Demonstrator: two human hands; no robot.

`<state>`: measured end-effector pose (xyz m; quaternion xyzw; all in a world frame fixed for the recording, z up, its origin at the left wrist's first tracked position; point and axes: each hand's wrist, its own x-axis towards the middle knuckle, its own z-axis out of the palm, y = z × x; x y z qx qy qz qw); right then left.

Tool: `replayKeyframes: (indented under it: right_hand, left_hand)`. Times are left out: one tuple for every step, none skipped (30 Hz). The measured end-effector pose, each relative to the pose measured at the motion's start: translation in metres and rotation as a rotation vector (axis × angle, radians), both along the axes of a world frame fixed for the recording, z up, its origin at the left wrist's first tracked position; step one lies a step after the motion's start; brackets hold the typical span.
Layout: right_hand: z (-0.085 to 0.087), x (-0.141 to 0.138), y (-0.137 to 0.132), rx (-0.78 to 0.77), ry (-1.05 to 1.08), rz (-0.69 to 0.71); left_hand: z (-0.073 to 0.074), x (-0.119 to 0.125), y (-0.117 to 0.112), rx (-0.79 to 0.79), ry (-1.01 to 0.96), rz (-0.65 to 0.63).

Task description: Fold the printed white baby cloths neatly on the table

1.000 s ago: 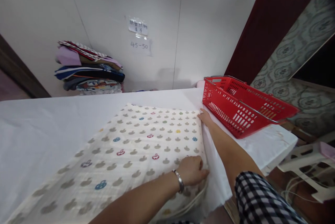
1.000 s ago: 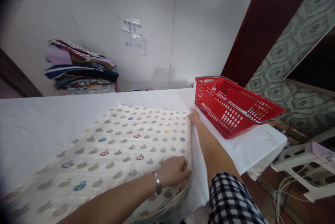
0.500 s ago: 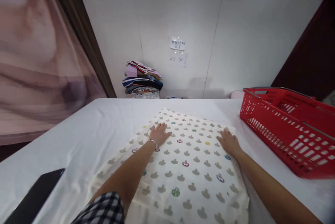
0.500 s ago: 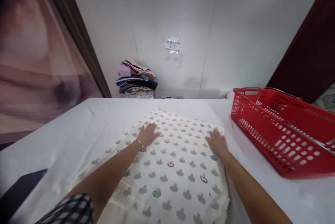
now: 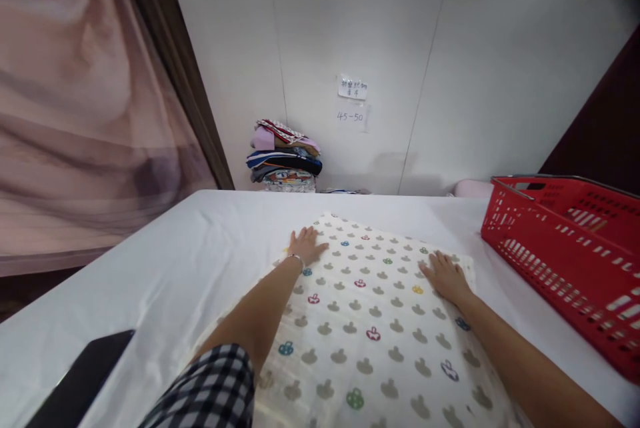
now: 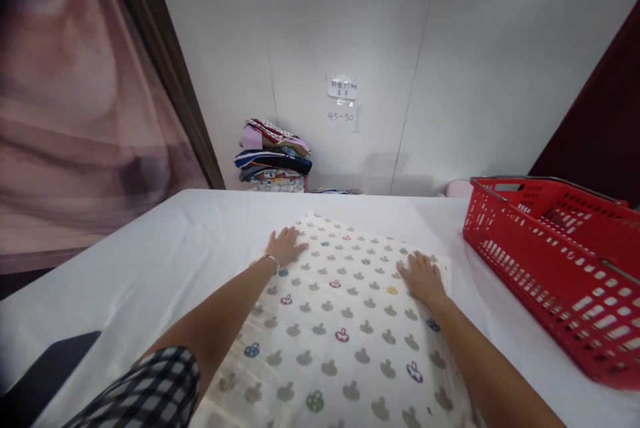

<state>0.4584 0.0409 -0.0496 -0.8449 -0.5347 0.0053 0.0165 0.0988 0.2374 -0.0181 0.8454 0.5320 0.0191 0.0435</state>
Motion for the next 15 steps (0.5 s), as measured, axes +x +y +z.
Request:
replayKeyframes:
  right_hand:
    - [0.0,0.001,0.004,0.0,0.002,0.0]
    - [0.0,0.002,0.007,0.003,0.001,0.0]
    - [0.0,0.003,0.01,0.006,-0.001,-0.001]
    - [0.001,0.004,0.011,0.008,-0.002,-0.002]
    - [0.002,0.004,0.012,0.008,-0.001,-0.002]
    - [0.004,0.003,0.012,0.007,0.005,-0.004]
    - [0.005,0.002,0.012,0.005,0.014,-0.011]
    - [0.007,0.001,0.012,0.003,0.022,-0.02]
    - [0.008,-0.001,0.013,0.001,0.025,-0.029]
    - [0.008,-0.003,0.015,0.001,0.02,-0.035]
    - [0.008,-0.005,0.017,0.004,0.01,-0.041]
    - [0.008,-0.006,0.02,0.008,0.0,-0.045]
    - [0.007,-0.007,0.024,0.012,-0.004,-0.049]
    - [0.006,-0.006,0.027,0.013,-0.001,-0.053]
    - [0.005,-0.005,0.031,0.014,0.005,-0.057]
  left_hand:
    - [-0.002,-0.003,0.004,-0.042,-0.004,0.041]
    - [-0.005,-0.005,0.007,-0.071,-0.015,0.071]
    - [-0.007,-0.007,0.009,-0.084,-0.029,0.09]
    - [-0.009,-0.009,0.009,-0.082,-0.045,0.097]
    - [-0.011,-0.009,0.009,-0.076,-0.058,0.099]
    - [-0.012,-0.009,0.009,-0.072,-0.068,0.099]
    - [-0.012,-0.009,0.008,-0.07,-0.076,0.099]
    - [-0.011,-0.008,0.007,-0.067,-0.084,0.097]
    - [-0.009,-0.007,0.006,-0.057,-0.097,0.098]
    - [-0.006,-0.006,0.006,-0.041,-0.115,0.104]
    - [-0.003,-0.004,0.007,-0.023,-0.134,0.12]
    - [0.002,-0.002,0.009,-0.007,-0.154,0.143]
    - [0.006,0.0,0.012,-0.005,-0.172,0.173]
    - [0.011,0.002,0.017,-0.018,-0.189,0.209]
    - [0.016,0.004,0.022,-0.044,-0.2,0.244]
